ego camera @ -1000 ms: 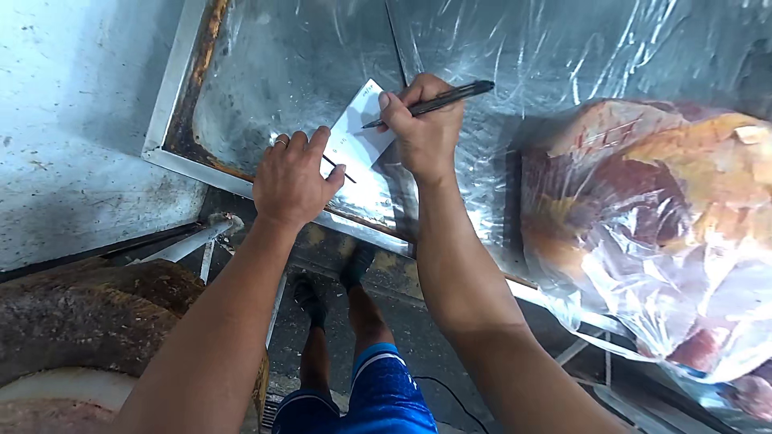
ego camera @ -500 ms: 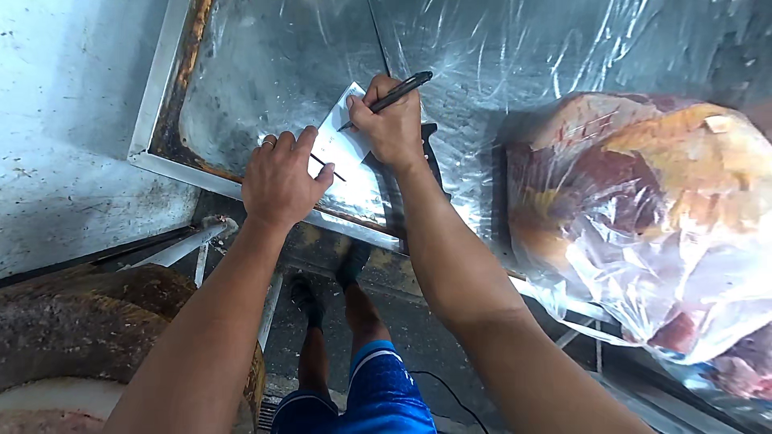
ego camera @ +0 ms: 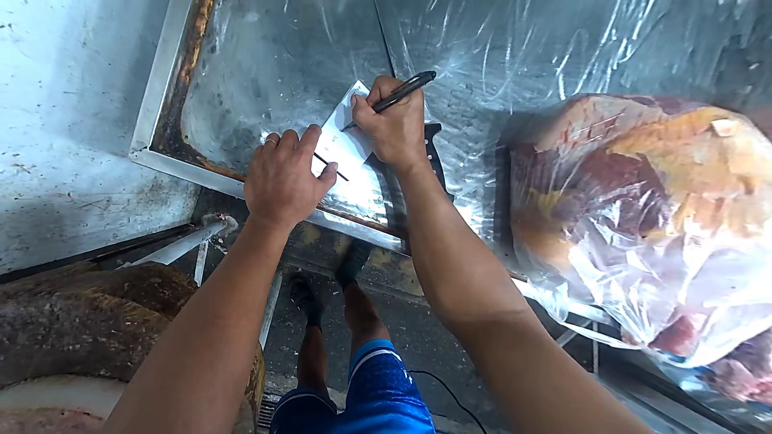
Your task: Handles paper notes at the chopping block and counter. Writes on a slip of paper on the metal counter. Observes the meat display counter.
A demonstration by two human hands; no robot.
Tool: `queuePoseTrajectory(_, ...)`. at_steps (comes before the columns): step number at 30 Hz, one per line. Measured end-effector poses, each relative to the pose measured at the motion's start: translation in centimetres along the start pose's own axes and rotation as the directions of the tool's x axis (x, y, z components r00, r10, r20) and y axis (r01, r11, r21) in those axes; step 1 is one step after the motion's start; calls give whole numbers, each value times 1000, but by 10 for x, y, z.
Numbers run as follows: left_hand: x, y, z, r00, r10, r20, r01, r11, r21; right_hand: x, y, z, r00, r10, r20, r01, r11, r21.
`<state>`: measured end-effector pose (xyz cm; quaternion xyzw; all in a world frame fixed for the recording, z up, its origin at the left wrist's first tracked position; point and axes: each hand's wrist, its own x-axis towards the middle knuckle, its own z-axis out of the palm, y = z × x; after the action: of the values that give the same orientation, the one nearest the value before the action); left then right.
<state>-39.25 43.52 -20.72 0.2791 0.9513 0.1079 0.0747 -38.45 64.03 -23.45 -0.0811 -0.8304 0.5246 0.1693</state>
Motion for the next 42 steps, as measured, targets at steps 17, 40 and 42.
queuePoseTrajectory(17, 0, 1, 0, 1000, 1, 12, -1, 1000, 8, 0, 0, -1, 1000, 8, -30, -8, 1000, -10)
queuePoseTrajectory(40, 0, 1, 1, 1000, 0, 6, 0, 1000, 6, 1, 3, -2, 999, -15, -44, 15, 1000, -6)
queuePoseTrajectory(42, 0, 0, 0, 1000, -2, 4, 2, 1000, 4, 1, 3, -2, 999, -11, -45, 11, 1000, 3)
